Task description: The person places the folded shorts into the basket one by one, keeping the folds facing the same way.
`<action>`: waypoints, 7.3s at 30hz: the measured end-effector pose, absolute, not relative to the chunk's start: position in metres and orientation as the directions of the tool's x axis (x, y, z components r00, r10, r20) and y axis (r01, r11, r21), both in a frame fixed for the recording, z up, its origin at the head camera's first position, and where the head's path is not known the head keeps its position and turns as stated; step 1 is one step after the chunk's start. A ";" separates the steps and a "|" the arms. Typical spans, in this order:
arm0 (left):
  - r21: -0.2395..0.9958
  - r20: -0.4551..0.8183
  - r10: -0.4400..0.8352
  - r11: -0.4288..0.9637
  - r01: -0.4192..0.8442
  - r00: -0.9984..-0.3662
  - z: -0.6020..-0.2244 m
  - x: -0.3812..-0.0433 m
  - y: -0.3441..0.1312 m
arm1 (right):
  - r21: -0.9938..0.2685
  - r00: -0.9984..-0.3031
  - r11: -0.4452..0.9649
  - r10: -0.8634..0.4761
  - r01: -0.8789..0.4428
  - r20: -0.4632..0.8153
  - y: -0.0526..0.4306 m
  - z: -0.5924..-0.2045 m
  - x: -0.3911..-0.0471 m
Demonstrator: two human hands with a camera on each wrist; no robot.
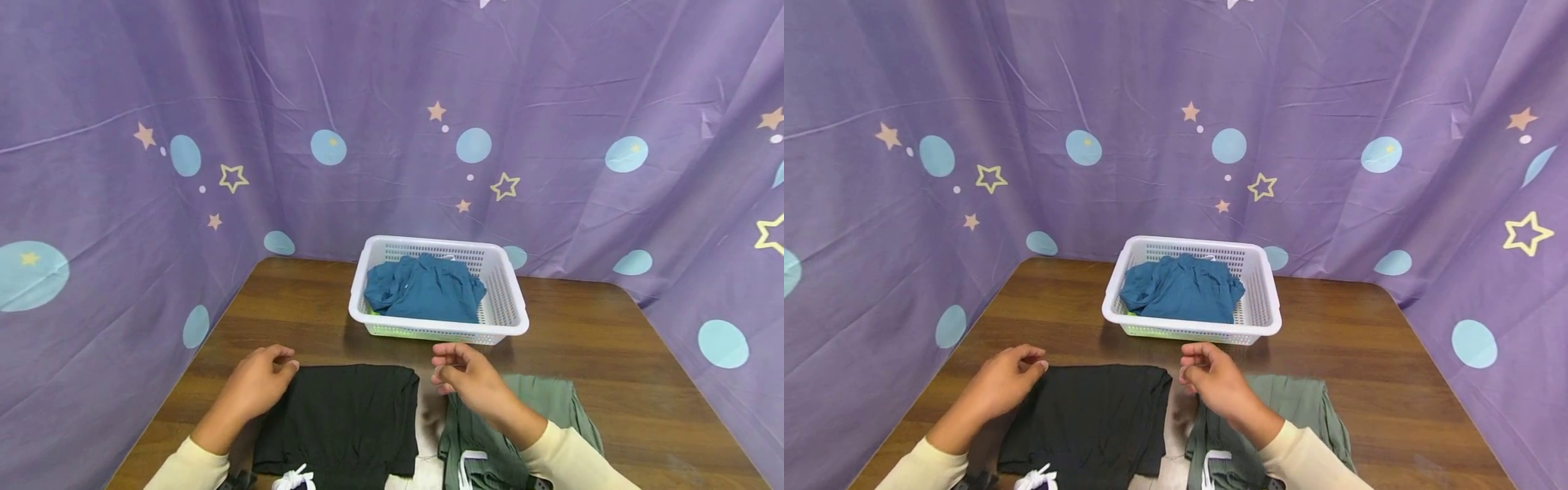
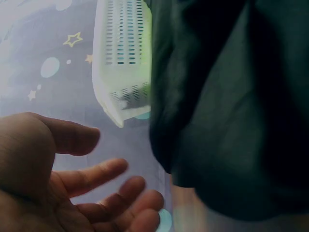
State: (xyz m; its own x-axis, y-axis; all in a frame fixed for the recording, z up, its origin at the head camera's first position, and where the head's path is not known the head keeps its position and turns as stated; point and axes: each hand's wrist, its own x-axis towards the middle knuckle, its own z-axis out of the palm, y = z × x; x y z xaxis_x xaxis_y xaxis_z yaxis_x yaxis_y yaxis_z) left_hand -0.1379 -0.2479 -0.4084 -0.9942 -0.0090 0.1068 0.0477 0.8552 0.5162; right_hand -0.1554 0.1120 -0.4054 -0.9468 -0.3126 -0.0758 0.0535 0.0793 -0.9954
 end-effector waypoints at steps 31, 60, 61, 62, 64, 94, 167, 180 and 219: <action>0.447 -0.174 0.080 0.894 -0.006 -0.981 -0.436 -0.131 -0.242 | -0.922 -0.713 0.109 -0.602 0.371 -0.358 0.080 -0.451 -0.141; 0.815 -0.134 0.219 0.579 0.018 -0.967 -0.445 -0.135 -0.231 | -0.894 -0.781 0.026 -0.476 0.447 -0.405 0.079 -0.454 -0.139; 0.815 -0.127 0.213 0.579 0.021 -0.969 -0.447 -0.135 -0.231 | -0.896 -0.782 0.027 -0.476 0.443 -0.401 0.079 -0.454 -0.139; 0.816 -0.121 0.208 0.578 0.022 -0.971 -0.449 -0.135 -0.232 | -0.898 -0.784 0.024 -0.478 0.439 -0.396 0.078 -0.454 -0.139; 0.816 -0.110 0.195 0.577 0.023 -0.974 -0.451 -0.135 -0.232 | -0.904 -0.788 0.010 -0.487 0.427 -0.377 0.078 -0.455 -0.138; 0.860 -0.024 0.185 0.505 0.074 -0.982 -0.417 -0.117 -0.230 | -0.946 -0.840 -0.078 -0.486 0.316 -0.241 0.089 -0.429 -0.130; 0.929 0.151 0.170 0.313 0.199 -0.974 -0.362 -0.232 -0.139 | -0.991 -0.967 -0.072 -0.236 0.113 -0.093 0.170 -0.360 -0.216; 0.869 0.159 0.136 0.450 0.204 -0.978 -0.364 -0.275 -0.128 | -0.990 -0.984 -0.076 -0.144 0.115 -0.103 0.169 -0.365 -0.253; 0.679 0.206 0.036 0.715 0.169 -0.978 -0.390 -0.336 -0.106 | -0.986 -0.986 0.032 0.043 0.163 -0.162 0.159 -0.394 -0.321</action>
State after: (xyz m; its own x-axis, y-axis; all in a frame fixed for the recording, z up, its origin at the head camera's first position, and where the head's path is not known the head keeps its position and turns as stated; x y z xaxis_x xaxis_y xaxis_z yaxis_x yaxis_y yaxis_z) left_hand -0.3364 -0.1064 -0.3899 -0.9779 0.0355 0.2058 0.1688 0.7146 0.6789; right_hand -0.3206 0.1594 -0.3941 -0.9859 0.0428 -0.1616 0.1631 0.0324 -0.9861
